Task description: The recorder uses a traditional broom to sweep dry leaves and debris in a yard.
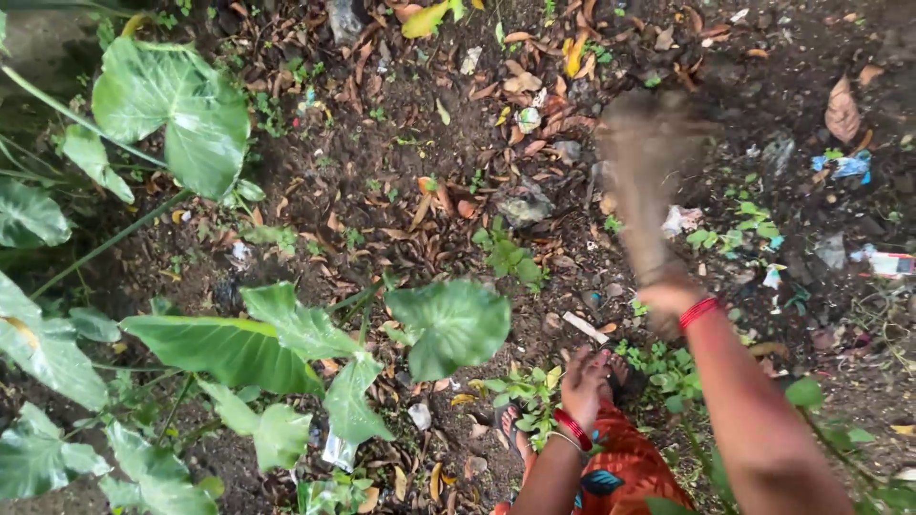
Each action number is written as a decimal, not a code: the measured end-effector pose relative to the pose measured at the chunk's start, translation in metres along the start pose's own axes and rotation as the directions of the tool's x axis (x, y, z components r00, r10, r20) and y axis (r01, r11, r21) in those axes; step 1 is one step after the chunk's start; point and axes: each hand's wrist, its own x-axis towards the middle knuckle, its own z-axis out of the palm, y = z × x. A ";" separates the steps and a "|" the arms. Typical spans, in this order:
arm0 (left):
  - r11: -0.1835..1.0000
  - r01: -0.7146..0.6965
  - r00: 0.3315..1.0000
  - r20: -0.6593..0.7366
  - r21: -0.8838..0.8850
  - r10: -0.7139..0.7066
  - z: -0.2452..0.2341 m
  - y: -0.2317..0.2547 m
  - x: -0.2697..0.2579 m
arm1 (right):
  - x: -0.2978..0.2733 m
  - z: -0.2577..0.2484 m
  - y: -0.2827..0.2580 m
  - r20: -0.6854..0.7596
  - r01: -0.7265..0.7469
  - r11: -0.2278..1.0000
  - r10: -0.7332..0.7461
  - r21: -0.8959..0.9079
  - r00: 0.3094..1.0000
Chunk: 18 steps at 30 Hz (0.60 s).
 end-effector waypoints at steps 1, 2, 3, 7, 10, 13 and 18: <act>0.995 -0.052 0.998 -0.043 -0.082 0.048 -0.001 -0.007 0.005 | -0.040 0.023 -0.021 0.005 0.109 0.983 -0.109 -0.147 0.994; 0.995 -0.048 0.998 -0.042 -0.083 0.045 0.005 -0.005 0.007 | -0.037 0.020 -0.005 0.028 0.213 0.933 -0.214 -0.289 0.976; 0.988 -0.054 0.995 -0.094 -0.147 0.040 0.010 -0.001 0.008 | -0.036 0.021 0.010 0.067 0.310 0.853 -0.311 -0.420 0.948; 0.997 0.015 0.991 -0.134 -0.079 -0.026 0.038 0.043 0.002 | -0.143 -0.011 0.015 0.200 0.488 0.868 -0.464 -0.092 0.863; 0.998 0.054 0.993 -0.109 0.017 -0.052 0.037 0.048 0.001 | -0.129 -0.041 0.029 -0.021 0.325 0.863 -0.360 -0.387 0.933; 1.000 -0.026 0.996 -0.086 0.006 0.026 0.035 0.044 0.000 | -0.075 -0.041 0.022 -0.273 0.226 0.946 -0.287 -0.234 0.918; 0.998 -0.054 0.988 -0.141 0.023 0.056 0.016 0.037 -0.008 | 0.061 0.089 0.010 0.026 0.228 0.865 -0.242 -0.447 0.970</act>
